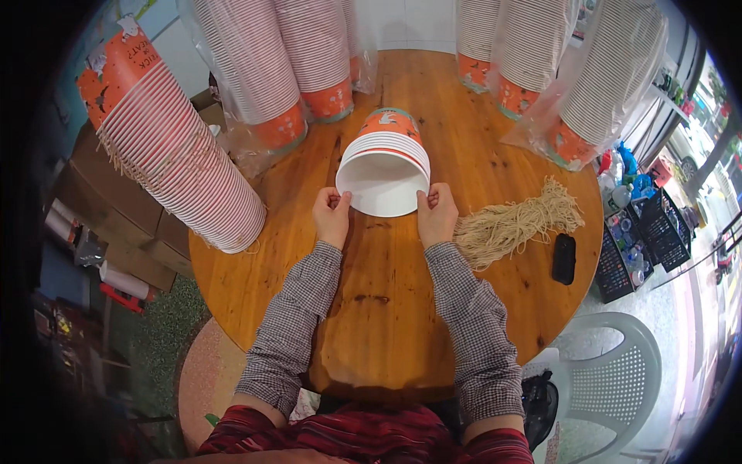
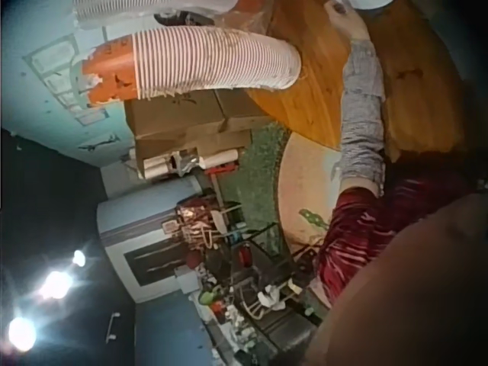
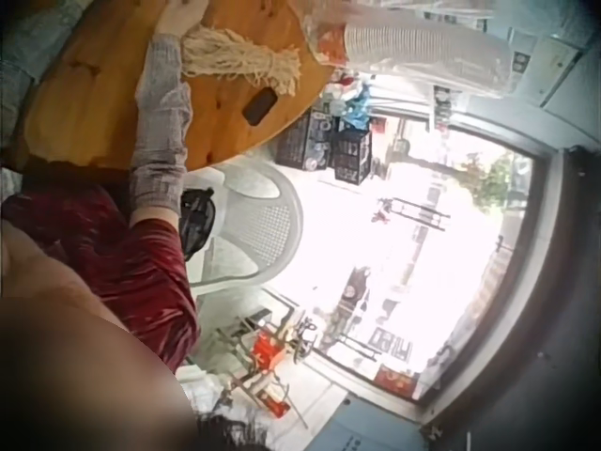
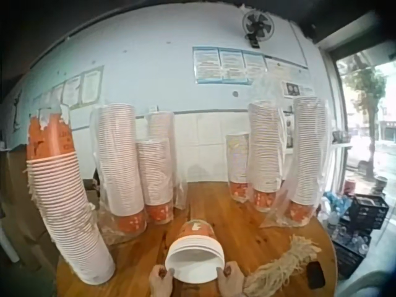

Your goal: Attaching string handles to decorative paper buckets at a workbench.

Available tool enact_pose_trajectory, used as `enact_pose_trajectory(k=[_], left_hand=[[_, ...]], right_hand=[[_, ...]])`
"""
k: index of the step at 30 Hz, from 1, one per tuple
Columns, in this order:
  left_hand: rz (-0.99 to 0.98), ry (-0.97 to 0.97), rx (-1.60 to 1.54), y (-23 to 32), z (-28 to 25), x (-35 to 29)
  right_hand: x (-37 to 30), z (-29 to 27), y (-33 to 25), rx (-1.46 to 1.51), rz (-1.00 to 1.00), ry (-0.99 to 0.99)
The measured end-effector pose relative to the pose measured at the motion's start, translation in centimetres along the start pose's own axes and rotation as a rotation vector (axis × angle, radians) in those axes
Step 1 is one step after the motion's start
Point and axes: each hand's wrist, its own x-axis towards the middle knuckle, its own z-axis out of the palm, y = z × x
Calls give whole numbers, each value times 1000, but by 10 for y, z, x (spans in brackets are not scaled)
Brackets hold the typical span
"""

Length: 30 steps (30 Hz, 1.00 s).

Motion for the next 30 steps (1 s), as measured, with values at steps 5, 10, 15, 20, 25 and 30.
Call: enact_pose_trajectory(k=[5, 10, 15, 20, 25, 30], left_hand=[[-98, -157, -54, -12, 1, 1], [-184, -290, -157, -22, -1, -1], [-287, -325, -230, -9, -5, -3], [-344, -362, -247, 0, -9, -4], [-357, -380, -247, 5, -12, -5], [-363, -388, -251, 3, -12, -4]], right_hand=[[3, -3, 20, 102, 79, -65], [4, -7, 21, 202, 238, -172], [1, -10, 14, 231, 252, -187], [1, -10, 15, 237, 253, -201], [0, -12, 15, 238, 245, -203], [1, -10, 17, 235, 233, -206]])
